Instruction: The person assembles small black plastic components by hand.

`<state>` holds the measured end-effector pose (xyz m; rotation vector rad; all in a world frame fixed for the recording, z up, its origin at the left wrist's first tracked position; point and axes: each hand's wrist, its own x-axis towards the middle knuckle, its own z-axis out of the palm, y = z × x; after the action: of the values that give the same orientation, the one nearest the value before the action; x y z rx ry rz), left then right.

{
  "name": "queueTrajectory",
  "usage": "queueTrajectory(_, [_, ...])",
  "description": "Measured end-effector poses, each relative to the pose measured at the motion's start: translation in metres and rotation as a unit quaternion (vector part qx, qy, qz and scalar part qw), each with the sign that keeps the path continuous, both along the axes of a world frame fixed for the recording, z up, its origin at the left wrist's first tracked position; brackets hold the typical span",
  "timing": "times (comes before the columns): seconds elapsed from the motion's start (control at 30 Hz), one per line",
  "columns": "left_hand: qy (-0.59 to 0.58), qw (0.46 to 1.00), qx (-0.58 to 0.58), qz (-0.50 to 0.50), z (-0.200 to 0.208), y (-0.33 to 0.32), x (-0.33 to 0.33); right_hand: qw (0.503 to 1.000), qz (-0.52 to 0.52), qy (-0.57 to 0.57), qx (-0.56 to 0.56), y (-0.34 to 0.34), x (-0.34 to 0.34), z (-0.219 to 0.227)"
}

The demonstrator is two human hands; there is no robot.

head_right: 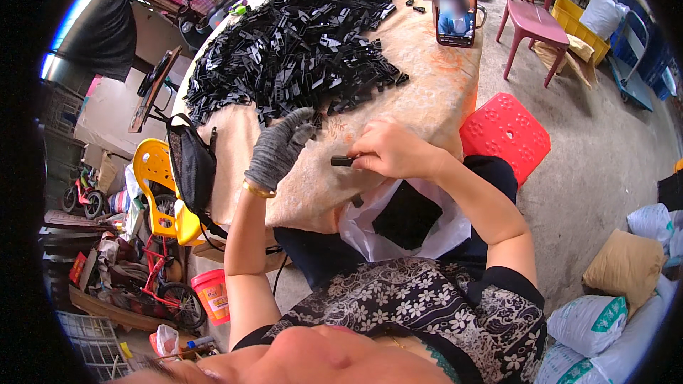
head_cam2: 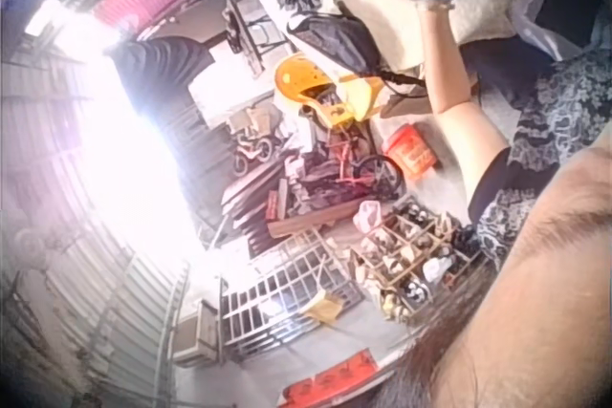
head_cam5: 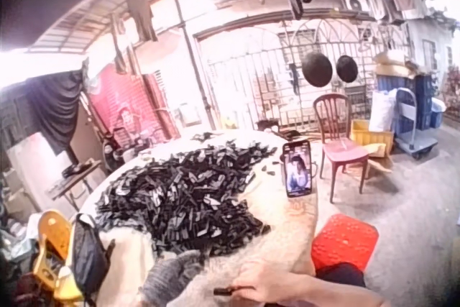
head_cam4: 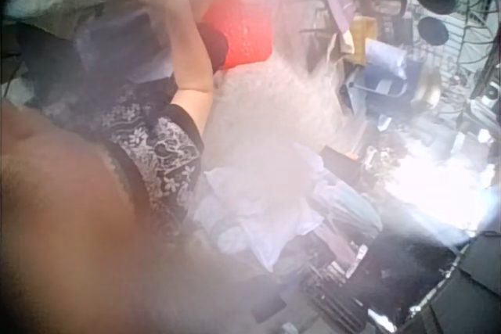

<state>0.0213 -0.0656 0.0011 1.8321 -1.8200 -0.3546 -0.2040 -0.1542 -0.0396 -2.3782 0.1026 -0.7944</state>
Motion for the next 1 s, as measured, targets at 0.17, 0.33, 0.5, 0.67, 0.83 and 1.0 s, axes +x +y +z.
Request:
queueTrajectory(0.17, [-0.062,0.998,0.012,0.030,-0.021,0.005,0.002,0.991,-0.083,0.060,-0.086,-0.003,0.032,0.014])
queueTrajectory(0.33, [-0.116,0.990,0.000,0.079,-0.033,0.006,0.006,0.978,-0.153,0.068,-0.126,-0.016,0.092,-0.005])
queueTrajectory(0.5, [-0.086,0.989,-0.033,0.115,-0.024,0.014,0.002,0.965,-0.177,0.111,-0.161,-0.012,0.106,-0.012])
queueTrajectory(0.67, [-0.099,0.991,-0.050,0.070,-0.034,0.024,0.026,0.985,-0.122,-0.009,-0.122,-0.008,0.097,-0.010])
queueTrajectory(0.83, [-0.147,0.984,-0.035,0.096,-0.039,0.035,0.008,0.997,-0.063,-0.033,-0.006,-0.015,0.082,-0.019])
queueTrajectory(1.0, [-0.115,0.982,-0.118,0.096,-0.040,0.030,0.011,0.998,-0.037,-0.045,-0.012,-0.017,0.078,-0.013])
